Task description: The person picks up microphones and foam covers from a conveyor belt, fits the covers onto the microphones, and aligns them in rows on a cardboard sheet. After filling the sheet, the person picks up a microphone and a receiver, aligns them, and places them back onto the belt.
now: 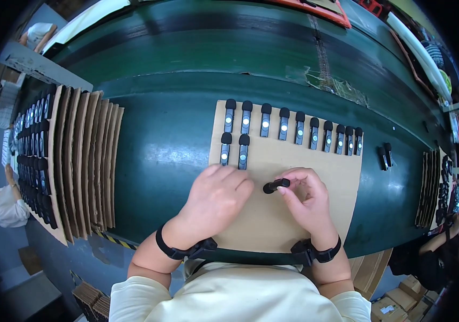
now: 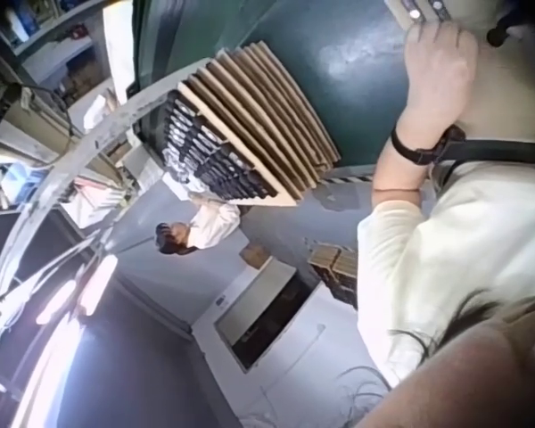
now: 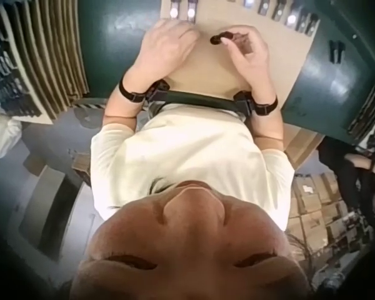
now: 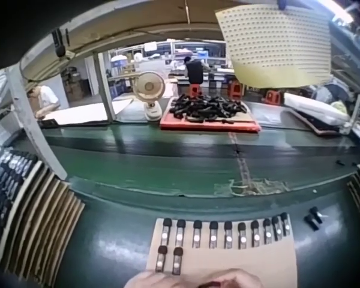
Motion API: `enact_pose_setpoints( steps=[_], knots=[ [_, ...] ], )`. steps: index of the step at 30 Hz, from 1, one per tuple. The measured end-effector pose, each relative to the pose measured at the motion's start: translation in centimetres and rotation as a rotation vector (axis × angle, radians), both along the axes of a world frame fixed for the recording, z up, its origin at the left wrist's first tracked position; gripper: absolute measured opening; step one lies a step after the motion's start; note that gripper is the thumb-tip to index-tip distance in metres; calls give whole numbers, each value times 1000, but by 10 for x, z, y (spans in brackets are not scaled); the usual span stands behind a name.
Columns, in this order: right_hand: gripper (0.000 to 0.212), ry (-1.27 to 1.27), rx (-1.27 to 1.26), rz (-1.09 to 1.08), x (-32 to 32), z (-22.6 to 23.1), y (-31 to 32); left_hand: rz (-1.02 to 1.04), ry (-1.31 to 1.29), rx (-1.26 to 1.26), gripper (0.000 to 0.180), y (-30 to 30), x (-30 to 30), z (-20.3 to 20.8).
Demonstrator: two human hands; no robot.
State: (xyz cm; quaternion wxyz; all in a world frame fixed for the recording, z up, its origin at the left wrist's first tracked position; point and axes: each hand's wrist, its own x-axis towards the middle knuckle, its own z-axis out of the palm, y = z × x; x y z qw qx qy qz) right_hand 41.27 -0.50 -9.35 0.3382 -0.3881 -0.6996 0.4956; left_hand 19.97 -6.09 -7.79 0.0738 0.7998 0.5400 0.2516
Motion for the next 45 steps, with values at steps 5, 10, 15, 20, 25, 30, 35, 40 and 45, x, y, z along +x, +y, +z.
enact_pose_setpoints(
  steps=[5,10,15,20,25,30,35,40,45],
  knots=[
    [22,-114,254,-12,-11,13,3,-41,65,-73,16,-4,1,-4],
    [25,-228,560,55,-22,14,18,-50,55,-91,17,-5,0,-3],
    [25,-396,675,232,-28,15,15,-45,29,-97,16,-6,-1,-3],
    [24,-448,613,266,-28,10,15,-43,35,-111,15,-6,-2,-3],
    [24,-451,619,219,-35,9,24,-44,32,-106,15,-6,-3,-3],
    [26,-460,647,186,-33,2,30,-75,27,-99,15,-5,-2,0],
    [27,-427,610,139,-25,16,26,-56,-37,-90,15,-1,2,4],
    [27,-442,627,14,16,23,30,-29,-38,-80,15,-2,3,4],
    [27,-604,584,-277,100,19,57,-17,-17,-69,15,-2,8,6]
  ],
)
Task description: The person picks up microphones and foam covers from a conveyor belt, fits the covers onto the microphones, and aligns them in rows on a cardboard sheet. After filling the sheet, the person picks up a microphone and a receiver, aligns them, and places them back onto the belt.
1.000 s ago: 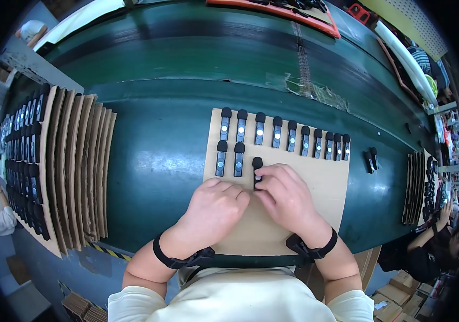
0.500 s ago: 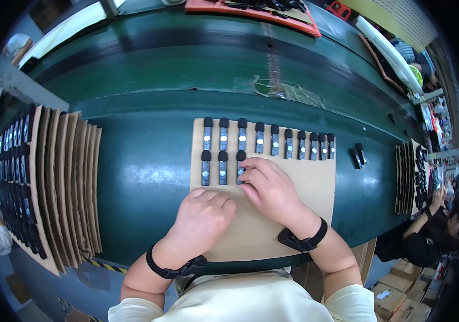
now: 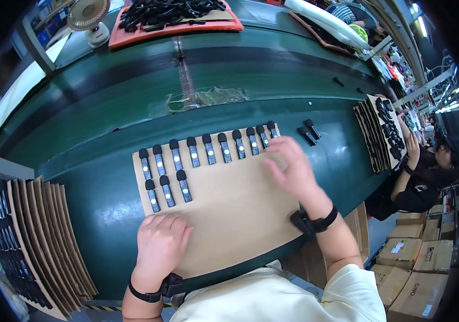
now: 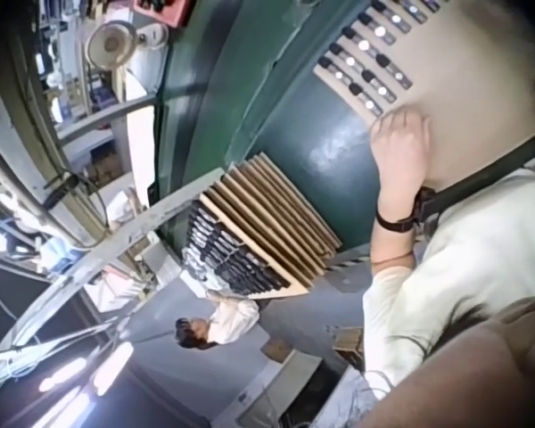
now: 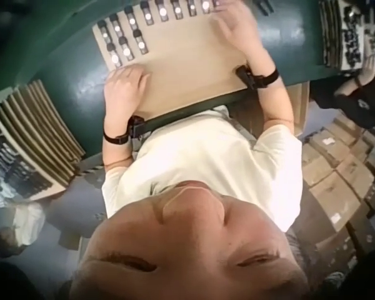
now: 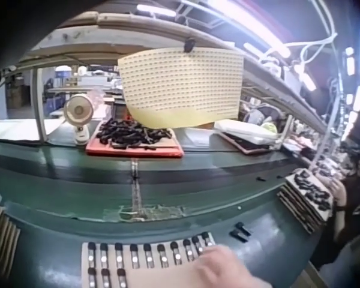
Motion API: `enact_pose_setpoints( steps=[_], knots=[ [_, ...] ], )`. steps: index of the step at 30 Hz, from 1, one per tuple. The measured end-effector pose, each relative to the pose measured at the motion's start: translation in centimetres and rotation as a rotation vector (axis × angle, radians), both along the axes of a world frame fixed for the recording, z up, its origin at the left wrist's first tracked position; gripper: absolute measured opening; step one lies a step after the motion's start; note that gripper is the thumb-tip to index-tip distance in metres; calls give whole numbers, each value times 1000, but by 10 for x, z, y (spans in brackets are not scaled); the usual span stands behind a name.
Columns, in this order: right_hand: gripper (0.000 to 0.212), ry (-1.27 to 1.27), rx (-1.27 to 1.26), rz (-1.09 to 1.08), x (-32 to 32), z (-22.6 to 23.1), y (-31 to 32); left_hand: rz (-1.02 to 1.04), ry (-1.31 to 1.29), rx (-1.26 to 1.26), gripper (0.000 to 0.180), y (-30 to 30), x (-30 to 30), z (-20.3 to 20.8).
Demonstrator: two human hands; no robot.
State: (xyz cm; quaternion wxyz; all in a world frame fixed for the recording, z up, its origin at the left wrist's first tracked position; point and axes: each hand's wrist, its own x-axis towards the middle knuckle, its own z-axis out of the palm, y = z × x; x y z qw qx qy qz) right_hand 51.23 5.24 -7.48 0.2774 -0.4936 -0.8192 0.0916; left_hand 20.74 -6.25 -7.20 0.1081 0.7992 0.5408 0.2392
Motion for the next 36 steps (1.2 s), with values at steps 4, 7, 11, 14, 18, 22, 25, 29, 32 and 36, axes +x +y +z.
enact_pose_setpoints(
  steps=[4,7,11,14,18,22,25,29,32,36],
  knots=[
    [27,-76,131,-162,68,-7,31,7,15,-11,15,1,3,2],
    [28,-170,133,-359,106,-18,42,14,17,-10,15,0,3,3],
    [28,-189,61,-406,138,-35,49,19,24,-15,15,1,6,2],
    [26,48,-244,-501,130,-23,50,16,39,-32,16,0,6,7],
    [23,575,-406,-301,84,-2,27,6,-6,-40,18,-1,6,27],
    [21,664,-596,278,6,38,-25,9,-209,-7,21,0,14,52],
    [22,739,-840,509,-32,48,-51,28,-372,-12,24,6,27,60],
    [22,773,-914,649,-62,37,-58,-33,-476,-88,29,7,25,63],
    [23,889,-901,680,-68,23,-54,-53,-421,-1,30,6,9,48],
    [25,1205,-969,505,-63,-7,-47,139,-726,-62,28,1,7,17]
  ],
)
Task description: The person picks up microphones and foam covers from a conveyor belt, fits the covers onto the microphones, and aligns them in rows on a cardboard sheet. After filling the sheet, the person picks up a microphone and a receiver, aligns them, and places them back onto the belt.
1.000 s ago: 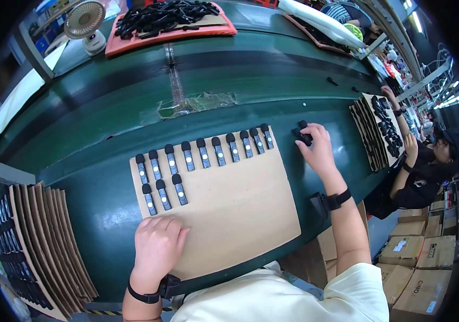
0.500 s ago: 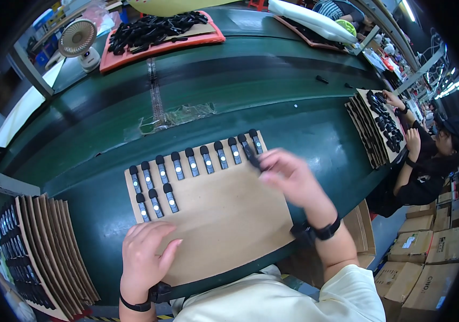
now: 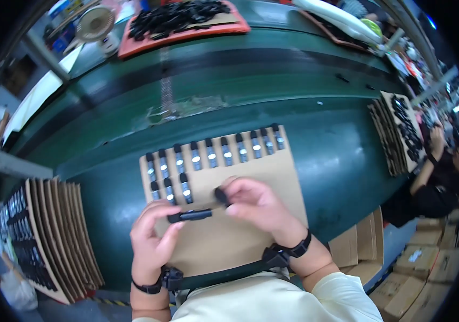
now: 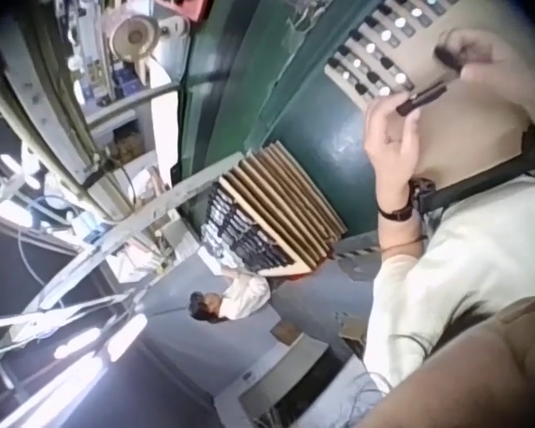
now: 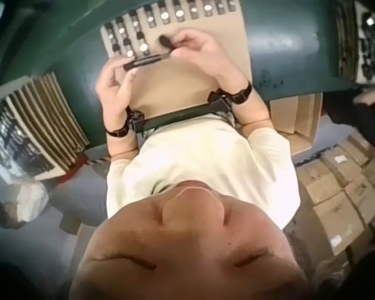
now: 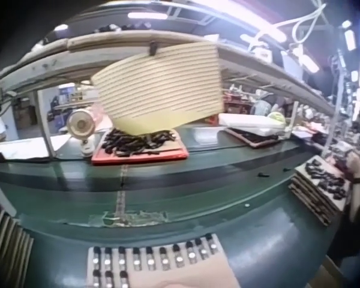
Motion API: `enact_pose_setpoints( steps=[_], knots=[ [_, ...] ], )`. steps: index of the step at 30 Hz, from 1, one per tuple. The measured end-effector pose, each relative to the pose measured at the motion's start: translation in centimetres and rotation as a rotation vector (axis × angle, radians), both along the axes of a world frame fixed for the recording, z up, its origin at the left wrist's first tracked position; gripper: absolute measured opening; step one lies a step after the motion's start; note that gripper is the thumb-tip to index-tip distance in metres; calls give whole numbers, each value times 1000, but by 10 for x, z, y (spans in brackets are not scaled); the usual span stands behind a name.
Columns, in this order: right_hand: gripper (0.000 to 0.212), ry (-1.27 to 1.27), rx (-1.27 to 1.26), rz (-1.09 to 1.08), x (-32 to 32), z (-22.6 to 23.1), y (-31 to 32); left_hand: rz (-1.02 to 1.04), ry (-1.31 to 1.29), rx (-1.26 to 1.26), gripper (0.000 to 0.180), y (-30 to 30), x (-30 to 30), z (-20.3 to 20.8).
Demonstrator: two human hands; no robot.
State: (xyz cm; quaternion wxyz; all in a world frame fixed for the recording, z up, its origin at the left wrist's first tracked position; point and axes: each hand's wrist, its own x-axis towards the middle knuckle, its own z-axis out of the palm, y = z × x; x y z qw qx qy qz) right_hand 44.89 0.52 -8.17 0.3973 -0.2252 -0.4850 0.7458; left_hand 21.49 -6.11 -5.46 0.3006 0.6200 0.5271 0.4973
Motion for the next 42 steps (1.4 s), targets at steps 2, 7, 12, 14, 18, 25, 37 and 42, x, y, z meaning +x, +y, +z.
enact_pose_setpoints(
  steps=[2,7,12,14,18,25,37,42],
  knots=[
    [25,68,-204,-77,11,-10,2,28,-33,-16,27,1,3,-13],
    [22,213,-346,-29,6,4,0,-1,-131,-11,25,6,9,-13],
    [17,130,-306,-94,0,2,-2,-48,-91,51,26,10,11,-14],
    [24,-82,-173,-72,2,-3,-4,-77,-45,76,26,11,11,-15],
    [29,-165,-136,-8,-1,3,-6,-104,-64,60,24,10,12,-15],
    [26,-292,114,-98,-5,3,-12,-171,46,95,26,12,11,-15],
    [28,-411,575,-192,-8,9,-9,-160,33,99,33,11,17,-17],
    [27,-410,573,-184,-8,11,-10,-196,29,106,32,12,17,-15]
  ],
)
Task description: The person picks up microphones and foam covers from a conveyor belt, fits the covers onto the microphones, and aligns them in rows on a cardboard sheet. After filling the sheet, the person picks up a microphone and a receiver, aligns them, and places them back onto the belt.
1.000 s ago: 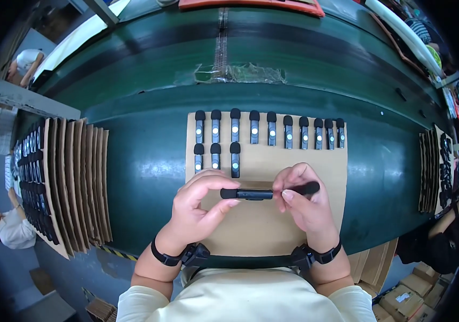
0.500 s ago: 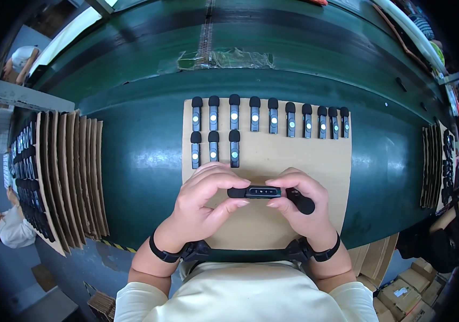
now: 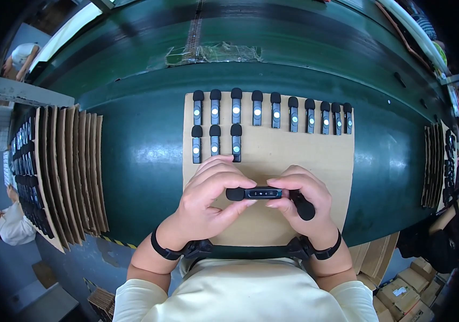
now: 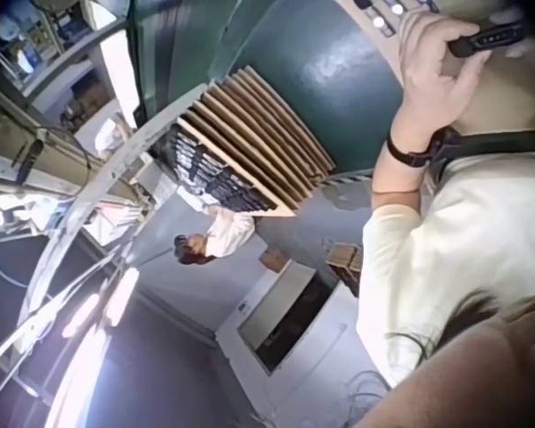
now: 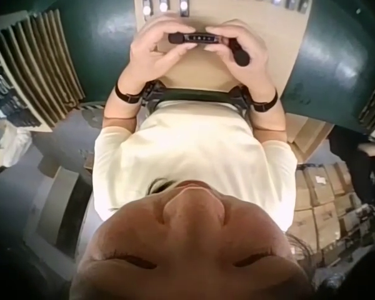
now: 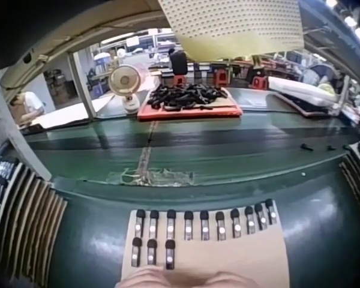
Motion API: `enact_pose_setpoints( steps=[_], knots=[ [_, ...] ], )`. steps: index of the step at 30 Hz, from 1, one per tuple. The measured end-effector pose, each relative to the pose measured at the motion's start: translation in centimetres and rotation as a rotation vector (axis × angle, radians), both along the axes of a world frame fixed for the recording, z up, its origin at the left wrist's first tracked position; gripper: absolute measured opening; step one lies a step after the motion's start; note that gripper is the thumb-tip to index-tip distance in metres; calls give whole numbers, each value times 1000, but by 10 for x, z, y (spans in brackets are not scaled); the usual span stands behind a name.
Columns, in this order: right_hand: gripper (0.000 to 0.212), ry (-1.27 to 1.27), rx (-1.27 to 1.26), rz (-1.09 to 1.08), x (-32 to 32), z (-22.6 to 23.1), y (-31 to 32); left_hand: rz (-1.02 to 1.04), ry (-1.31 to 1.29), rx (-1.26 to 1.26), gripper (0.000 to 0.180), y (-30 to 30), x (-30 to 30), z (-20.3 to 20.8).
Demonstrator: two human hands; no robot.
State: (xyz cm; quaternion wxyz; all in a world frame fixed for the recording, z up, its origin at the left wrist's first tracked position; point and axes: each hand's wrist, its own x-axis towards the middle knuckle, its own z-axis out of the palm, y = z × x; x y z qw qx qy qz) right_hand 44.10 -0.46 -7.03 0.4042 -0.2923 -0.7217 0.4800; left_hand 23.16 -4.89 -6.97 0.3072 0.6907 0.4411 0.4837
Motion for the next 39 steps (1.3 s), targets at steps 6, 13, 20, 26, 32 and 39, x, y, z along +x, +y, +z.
enact_pose_setpoints(
  steps=[6,13,20,26,32,39],
  knots=[
    [24,4,4,10,-2,-2,2,3,-8,-36,29,0,2,4],
    [22,66,-48,4,-2,-4,-2,-12,52,-54,28,1,3,2],
    [21,13,11,82,-2,-4,-1,-45,159,-56,32,2,7,0],
    [20,14,36,108,-6,-9,2,-4,161,-100,31,1,8,0],
    [13,279,-569,-116,-8,-34,10,147,284,-70,28,8,10,-6],
    [7,428,-905,-242,-8,-34,20,293,614,127,31,23,15,0]
  ],
)
